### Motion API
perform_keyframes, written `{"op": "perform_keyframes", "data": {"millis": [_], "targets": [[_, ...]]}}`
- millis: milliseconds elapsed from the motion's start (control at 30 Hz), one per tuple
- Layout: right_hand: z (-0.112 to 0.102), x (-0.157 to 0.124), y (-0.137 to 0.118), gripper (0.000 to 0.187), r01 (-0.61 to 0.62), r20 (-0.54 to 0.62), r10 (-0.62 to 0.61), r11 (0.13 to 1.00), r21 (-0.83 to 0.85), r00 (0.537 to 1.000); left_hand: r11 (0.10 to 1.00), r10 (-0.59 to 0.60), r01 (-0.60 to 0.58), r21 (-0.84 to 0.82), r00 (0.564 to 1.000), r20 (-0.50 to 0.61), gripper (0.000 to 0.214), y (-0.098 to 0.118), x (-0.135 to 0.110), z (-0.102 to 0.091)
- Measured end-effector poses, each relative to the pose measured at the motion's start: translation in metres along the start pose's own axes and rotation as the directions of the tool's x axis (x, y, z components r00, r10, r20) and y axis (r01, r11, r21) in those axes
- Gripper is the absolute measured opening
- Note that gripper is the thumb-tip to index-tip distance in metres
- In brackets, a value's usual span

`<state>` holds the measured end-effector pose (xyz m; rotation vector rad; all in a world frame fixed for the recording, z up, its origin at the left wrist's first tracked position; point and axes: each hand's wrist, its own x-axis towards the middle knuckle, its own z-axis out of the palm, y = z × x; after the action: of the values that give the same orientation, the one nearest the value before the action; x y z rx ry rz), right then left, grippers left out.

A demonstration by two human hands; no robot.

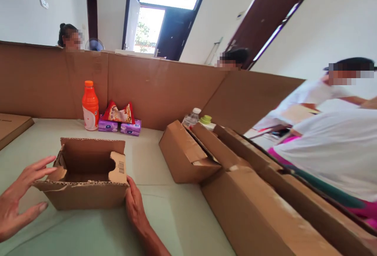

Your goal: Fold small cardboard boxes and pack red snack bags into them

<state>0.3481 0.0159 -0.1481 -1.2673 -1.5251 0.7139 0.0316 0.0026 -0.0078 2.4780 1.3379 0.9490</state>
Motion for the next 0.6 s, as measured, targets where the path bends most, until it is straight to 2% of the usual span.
{"op": "perform_keyframes", "data": {"millis": [67, 133, 233, 300, 367, 400, 433, 467, 500, 533, 600], "targets": [[0.006, 0.001, -0.002, 0.059, -0.068, 0.006, 0.067, 0.990, 0.122, 0.998, 0.997, 0.074, -0.074, -0.012, 0.997, 0.035, 0.046, 0.002, 0.016, -0.009], [0.006, 0.001, -0.003, 0.058, -0.130, 0.034, 0.126, 0.966, 0.224, 0.992, 0.995, 0.098, -0.097, -0.017, 0.995, 0.036, 0.040, 0.007, 0.029, -0.015], [-0.011, 0.003, -0.007, 0.054, -0.142, -0.030, 0.152, 0.966, 0.215, 0.988, 0.984, 0.171, -0.175, 0.039, 0.982, 0.085, 0.039, 0.008, 0.042, -0.023], [-0.033, 0.011, -0.019, 0.046, -0.069, -0.139, 0.086, 0.990, 0.122, 0.987, 0.954, 0.267, -0.286, 0.091, 0.947, 0.176, 0.054, 0.004, 0.047, -0.029], [-0.059, 0.025, -0.045, 0.032, 0.079, -0.149, -0.077, 0.997, 0.008, 0.986, 0.908, 0.341, -0.395, 0.139, 0.890, 0.303, 0.074, -0.001, 0.051, -0.036], [-0.071, 0.034, -0.063, 0.028, 0.172, -0.082, -0.175, 0.984, -0.039, 0.981, 0.887, 0.354, -0.433, 0.160, 0.860, 0.368, 0.081, -0.002, 0.053, -0.040], [-0.080, 0.045, -0.082, 0.030, 0.270, 0.036, -0.268, 0.960, -0.074, 0.963, 0.871, 0.350, -0.456, 0.180, 0.836, 0.422, 0.085, -0.002, 0.055, -0.044], [-0.086, 0.057, -0.103, 0.035, 0.362, 0.179, -0.341, 0.927, -0.101, 0.923, 0.863, 0.335, -0.464, 0.199, 0.821, 0.461, 0.086, 0.000, 0.058, -0.047], [-0.089, 0.070, -0.124, 0.042, 0.431, 0.341, -0.366, 0.893, -0.134, 0.866, 0.859, 0.317, -0.465, 0.213, 0.812, 0.491, 0.085, 0.003, 0.061, -0.049], [-0.089, 0.082, -0.143, 0.048, 0.483, 0.504, -0.342, 0.857, -0.179, 0.793, 0.858, 0.302, -0.466, 0.218, 0.800, 0.519, 0.084, 0.008, 0.064, -0.050], [-0.080, 0.105, -0.175, 0.055, 0.566, 0.770, -0.154, 0.768, -0.301, 0.619, 0.853, 0.297, -0.481, 0.202, 0.767, 0.569, 0.082, 0.018, 0.070, -0.048]]}}
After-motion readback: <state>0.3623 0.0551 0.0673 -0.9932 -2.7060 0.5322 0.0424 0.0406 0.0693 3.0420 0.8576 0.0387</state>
